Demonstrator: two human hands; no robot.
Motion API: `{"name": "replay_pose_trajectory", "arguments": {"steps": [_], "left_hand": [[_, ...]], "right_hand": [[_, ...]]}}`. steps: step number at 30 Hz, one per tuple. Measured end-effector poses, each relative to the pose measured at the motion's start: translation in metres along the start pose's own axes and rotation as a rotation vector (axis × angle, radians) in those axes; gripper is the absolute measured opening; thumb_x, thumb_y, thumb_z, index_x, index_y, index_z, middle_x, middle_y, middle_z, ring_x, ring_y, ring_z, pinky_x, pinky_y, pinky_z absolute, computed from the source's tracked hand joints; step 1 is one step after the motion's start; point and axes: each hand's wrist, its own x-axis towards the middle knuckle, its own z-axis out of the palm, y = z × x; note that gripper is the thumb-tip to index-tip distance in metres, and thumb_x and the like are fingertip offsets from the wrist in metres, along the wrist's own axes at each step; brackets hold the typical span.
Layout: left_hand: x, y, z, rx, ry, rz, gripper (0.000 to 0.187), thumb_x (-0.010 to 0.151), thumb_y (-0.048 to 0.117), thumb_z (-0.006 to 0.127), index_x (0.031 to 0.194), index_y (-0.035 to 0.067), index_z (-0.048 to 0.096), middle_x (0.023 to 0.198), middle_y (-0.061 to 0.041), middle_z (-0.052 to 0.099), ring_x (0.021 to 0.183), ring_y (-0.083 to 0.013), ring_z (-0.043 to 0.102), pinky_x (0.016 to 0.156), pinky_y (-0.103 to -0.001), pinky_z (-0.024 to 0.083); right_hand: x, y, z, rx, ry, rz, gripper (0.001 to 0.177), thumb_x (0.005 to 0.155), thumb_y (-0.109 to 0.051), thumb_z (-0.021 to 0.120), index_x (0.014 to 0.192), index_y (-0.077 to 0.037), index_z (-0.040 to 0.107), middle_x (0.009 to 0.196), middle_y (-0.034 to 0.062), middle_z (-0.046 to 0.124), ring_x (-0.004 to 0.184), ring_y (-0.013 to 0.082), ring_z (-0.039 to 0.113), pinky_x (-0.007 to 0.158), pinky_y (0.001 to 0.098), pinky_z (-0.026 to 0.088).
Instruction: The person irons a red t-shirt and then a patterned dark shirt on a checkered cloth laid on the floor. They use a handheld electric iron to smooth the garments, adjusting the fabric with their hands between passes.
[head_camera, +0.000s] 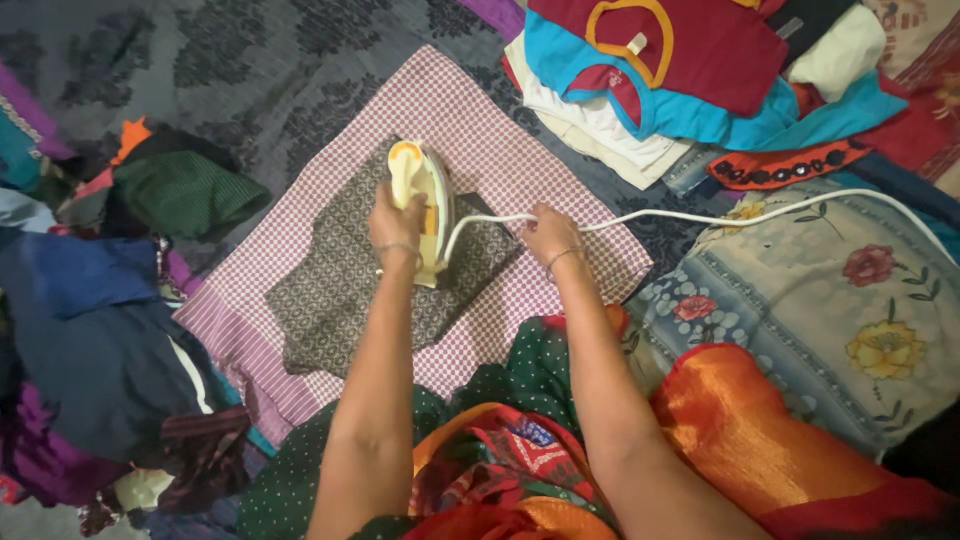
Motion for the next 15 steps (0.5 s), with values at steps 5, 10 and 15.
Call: {"name": "replay_pose_trajectory", "arguments": {"steps": [5, 10, 15], "left_hand": [[0.035, 0.001, 0.008, -0.029, -0.013, -0.011, 0.043, 0.086, 0.021, 0.075, 0.124, 0.007, 0.061, 0.103, -0.018, 0.075, 0.09, -0.0323, 0.076, 0.079, -0.046, 0.059], [0.072, -0.012, 0.024, 0.093, 0.063, 0.092, 0.045, 0.084, 0.022, 0.079, 0.122, 0.006, 0.061, 0.105, -0.022, 0.075, 0.097, -0.0385, 0.073, 0.086, -0.047, 0.057], [0.067, -0.004, 0.021, 0.068, 0.048, 0.121, 0.046, 0.084, 0.021, 0.078, 0.124, 0.005, 0.06, 0.106, -0.023, 0.074, 0.097, -0.0387, 0.074, 0.088, -0.047, 0.057]], "right_hand": [[0.0, -0.005, 0.001, -0.053, 0.007, 0.014, 0.029, 0.086, -0.025, 0.073, 0.104, -0.002, 0.069, 0.104, 0.0238, 0.073, 0.099, 0.0426, 0.069, 0.091, 0.0493, 0.053], [0.001, -0.007, 0.006, -0.05, 0.044, 0.007, 0.032, 0.082, -0.025, 0.073, 0.104, -0.001, 0.067, 0.104, 0.0214, 0.073, 0.098, 0.0416, 0.069, 0.09, 0.0483, 0.054], [0.002, -0.01, 0.004, -0.104, 0.031, 0.005, 0.035, 0.084, -0.025, 0.075, 0.108, -0.001, 0.067, 0.105, 0.0213, 0.073, 0.101, 0.0408, 0.069, 0.093, 0.0482, 0.053]]}}
